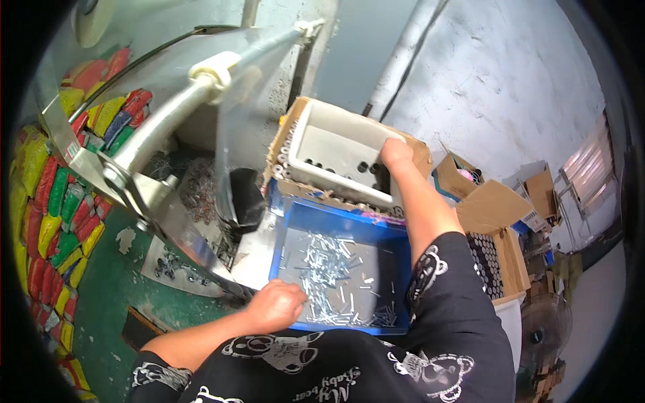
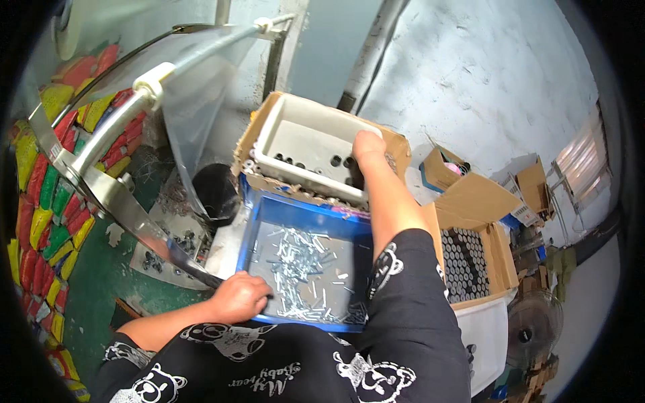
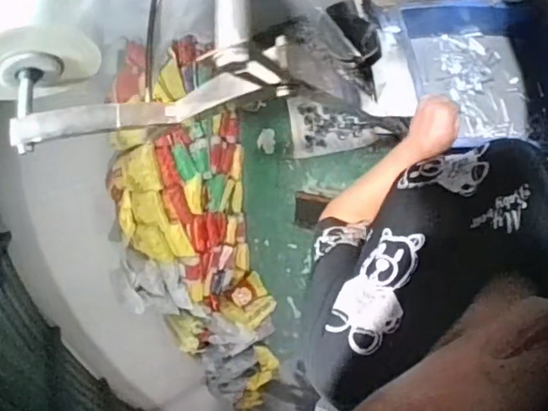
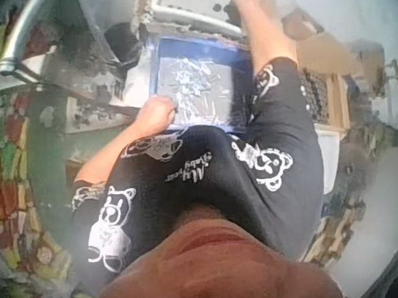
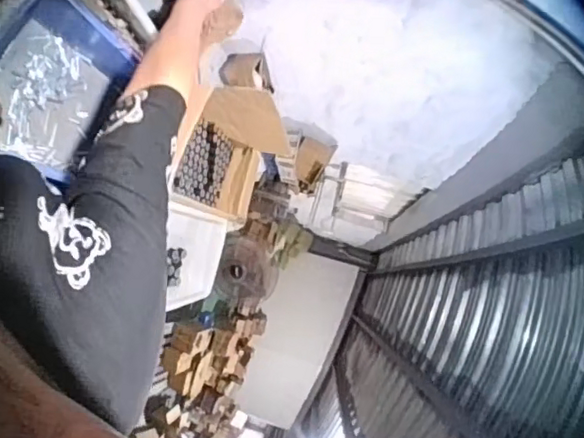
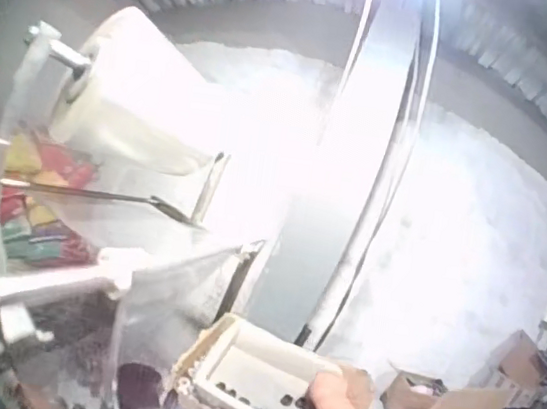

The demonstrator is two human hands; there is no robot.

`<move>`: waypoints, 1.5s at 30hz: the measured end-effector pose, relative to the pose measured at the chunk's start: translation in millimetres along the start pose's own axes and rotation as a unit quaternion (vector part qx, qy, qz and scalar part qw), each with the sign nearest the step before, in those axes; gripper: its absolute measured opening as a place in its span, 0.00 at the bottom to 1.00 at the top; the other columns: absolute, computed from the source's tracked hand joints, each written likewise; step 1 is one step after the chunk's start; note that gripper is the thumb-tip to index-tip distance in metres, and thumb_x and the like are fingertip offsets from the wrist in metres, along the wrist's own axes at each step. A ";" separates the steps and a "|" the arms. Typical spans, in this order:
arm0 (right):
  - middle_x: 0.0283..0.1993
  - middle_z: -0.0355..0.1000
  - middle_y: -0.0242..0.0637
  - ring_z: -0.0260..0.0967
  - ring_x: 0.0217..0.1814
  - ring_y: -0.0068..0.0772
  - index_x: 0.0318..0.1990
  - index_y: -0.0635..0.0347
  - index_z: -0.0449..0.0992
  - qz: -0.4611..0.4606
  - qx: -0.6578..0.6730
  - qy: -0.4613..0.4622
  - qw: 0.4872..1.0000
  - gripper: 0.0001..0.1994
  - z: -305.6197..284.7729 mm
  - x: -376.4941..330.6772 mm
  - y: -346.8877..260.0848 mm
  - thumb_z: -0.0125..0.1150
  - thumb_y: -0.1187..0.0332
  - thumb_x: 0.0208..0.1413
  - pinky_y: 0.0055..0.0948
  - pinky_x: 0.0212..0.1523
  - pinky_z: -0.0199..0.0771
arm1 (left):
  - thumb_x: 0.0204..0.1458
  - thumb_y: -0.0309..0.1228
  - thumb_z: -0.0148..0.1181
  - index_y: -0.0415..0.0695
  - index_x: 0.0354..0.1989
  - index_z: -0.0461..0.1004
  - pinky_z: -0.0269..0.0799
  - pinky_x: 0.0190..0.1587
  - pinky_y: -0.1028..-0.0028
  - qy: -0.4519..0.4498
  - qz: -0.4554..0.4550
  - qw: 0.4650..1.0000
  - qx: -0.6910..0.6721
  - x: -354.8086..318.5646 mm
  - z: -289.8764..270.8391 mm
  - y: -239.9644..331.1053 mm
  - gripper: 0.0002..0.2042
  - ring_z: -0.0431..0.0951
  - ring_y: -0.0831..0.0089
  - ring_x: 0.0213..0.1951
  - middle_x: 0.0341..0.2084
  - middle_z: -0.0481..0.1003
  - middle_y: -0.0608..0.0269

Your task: The person sorts metal fasteners in a blue bin and handles black cylindrical parts from a white container by hand.

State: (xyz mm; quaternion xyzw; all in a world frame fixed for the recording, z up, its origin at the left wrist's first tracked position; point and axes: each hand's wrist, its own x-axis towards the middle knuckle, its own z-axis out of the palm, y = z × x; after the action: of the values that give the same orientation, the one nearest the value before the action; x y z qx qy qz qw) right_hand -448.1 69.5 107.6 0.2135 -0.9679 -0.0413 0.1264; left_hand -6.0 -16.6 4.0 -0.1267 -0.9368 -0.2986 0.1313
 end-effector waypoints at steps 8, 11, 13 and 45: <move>0.45 0.79 0.38 0.79 0.41 0.42 0.41 0.55 0.83 0.069 -0.138 -0.170 0.973 0.11 27.7 30.8 -29.1 0.62 0.68 0.49 0.51 0.24 0.77 | 0.39 0.28 0.60 0.46 0.23 0.72 0.67 0.35 0.65 0.038 0.030 0.998 -0.025 -2.5 5.2 -10.7 0.04 0.74 0.61 0.27 0.20 0.70 0.62; 0.45 0.79 0.37 0.79 0.40 0.42 0.41 0.54 0.83 0.059 -0.137 -0.166 0.975 0.12 29.5 33.7 -25.5 0.62 0.67 0.49 0.51 0.25 0.78 | 0.38 0.28 0.60 0.47 0.23 0.71 0.66 0.33 0.65 0.041 0.041 0.998 -0.030 -2.9 8.3 -14.1 0.04 0.74 0.63 0.26 0.20 0.69 0.63; 0.46 0.79 0.37 0.79 0.41 0.42 0.42 0.53 0.83 0.049 -0.124 -0.184 0.974 0.12 34.1 38.3 -22.5 0.62 0.67 0.49 0.52 0.27 0.78 | 0.38 0.28 0.60 0.48 0.23 0.71 0.65 0.32 0.65 0.043 0.049 0.997 -0.031 -2.2 9.4 -16.4 0.04 0.74 0.63 0.25 0.19 0.69 0.63; 0.46 0.76 0.48 0.74 0.49 0.51 0.49 0.58 0.77 -0.480 0.077 -0.208 0.849 0.18 96.5 -143.8 -337.6 0.54 0.71 0.49 0.42 0.48 0.74 | 0.39 0.26 0.58 0.41 0.21 0.74 0.69 0.37 0.63 0.060 0.010 0.997 -0.047 -4.1 10.0 -8.0 0.02 0.73 0.56 0.28 0.21 0.72 0.56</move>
State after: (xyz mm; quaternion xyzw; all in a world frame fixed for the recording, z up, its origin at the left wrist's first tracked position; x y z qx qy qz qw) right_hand -211.4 -172.7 -63.3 0.6469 -0.7486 -0.0652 -0.1301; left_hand -6.4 -17.6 -9.4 -0.1243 -0.9108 -0.3481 0.1838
